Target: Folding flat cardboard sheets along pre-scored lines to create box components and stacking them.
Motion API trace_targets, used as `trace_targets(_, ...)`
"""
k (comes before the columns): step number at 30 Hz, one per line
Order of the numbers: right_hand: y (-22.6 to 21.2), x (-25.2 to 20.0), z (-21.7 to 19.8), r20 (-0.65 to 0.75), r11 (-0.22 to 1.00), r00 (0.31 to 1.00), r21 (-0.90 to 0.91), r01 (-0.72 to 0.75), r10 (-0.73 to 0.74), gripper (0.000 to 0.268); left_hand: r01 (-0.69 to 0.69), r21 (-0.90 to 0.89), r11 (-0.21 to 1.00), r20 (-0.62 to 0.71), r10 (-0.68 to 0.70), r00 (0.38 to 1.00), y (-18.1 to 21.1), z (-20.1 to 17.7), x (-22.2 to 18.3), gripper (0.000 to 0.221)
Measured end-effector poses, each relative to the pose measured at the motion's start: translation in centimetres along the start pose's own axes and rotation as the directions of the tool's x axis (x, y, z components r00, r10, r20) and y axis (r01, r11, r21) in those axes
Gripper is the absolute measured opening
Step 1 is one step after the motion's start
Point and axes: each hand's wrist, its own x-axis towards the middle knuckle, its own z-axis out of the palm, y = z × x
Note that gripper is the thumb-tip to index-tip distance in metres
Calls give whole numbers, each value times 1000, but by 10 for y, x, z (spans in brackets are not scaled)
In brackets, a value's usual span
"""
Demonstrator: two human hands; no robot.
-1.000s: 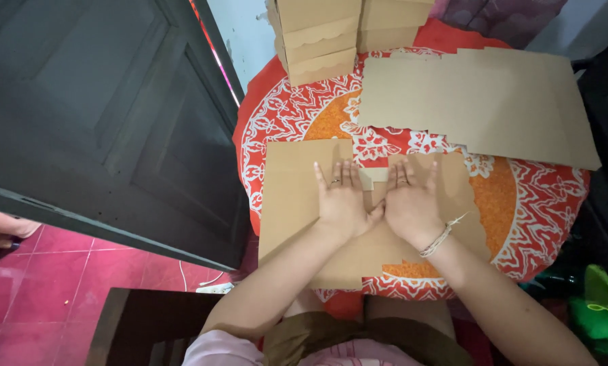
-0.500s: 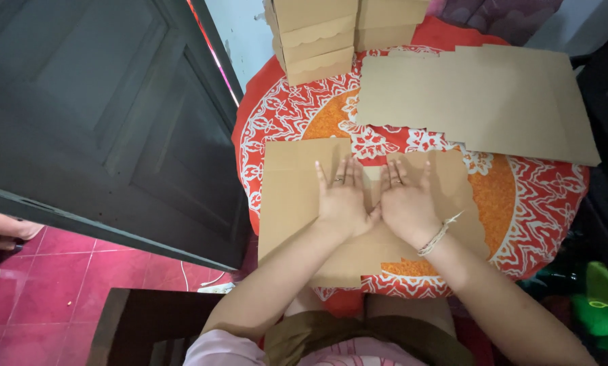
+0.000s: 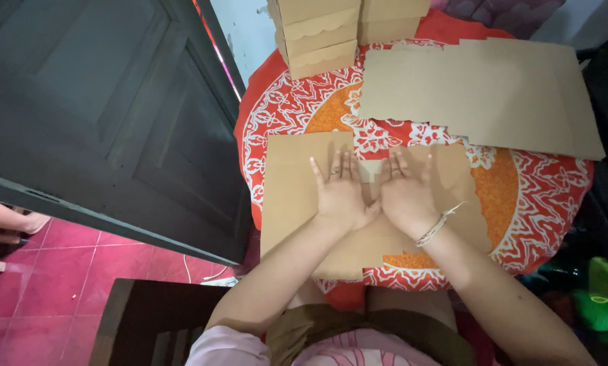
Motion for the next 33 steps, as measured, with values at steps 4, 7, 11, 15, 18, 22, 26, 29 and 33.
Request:
trace_targets(4, 8, -15, -14, 41, 985, 995, 150, -91, 85, 72, 55, -164, 985, 20, -52, 998, -3, -8, -8, 103)
trace_targets(7, 12, -29, -34, -105, 953, 988, 291, -81, 116, 53, 50, -244, 968, -78, -71, 994, -6, -6, -12, 83)
trace_targets(11, 19, -19, -8, -364, 943, 926, 333, 26, 103, 38, -49, -287, 957, -306, -43, 951, -17, 40, 1, 52)
trace_targets(15, 26, -7, -12, -407, 903, 899, 429, 33, 161, 50, -45, -388, 921, -271, -68, 960, -24, 37, 15, 55)
trace_targets(18, 43, 0, -17, -388, 885, 911, 461, 64, 136, 59, -69, -412, 908, -263, -46, 964, -32, 45, 36, 47)
trace_targets(22, 58, -33, -77, -24, 885, 967, 408, -222, 253, 74, -134, -430, 893, -300, -1, 954, -33, 34, 38, 41)
trace_targets(26, 108, -65, -49, 0, 848, 929, 409, -338, 370, 74, -402, -432, 807, -550, 117, 827, -34, 43, 35, 22)
trace_targets(29, 133, -76, -16, 12, 710, 915, 627, -321, 403, 60, -464, -484, 742, -621, 83, 779, -30, 41, 31, 23)
trace_targets(33, 145, -77, -43, 263, 395, 938, 856, -335, 226, 47, -550, -373, 747, -604, 254, 755, -29, 49, 40, 17)
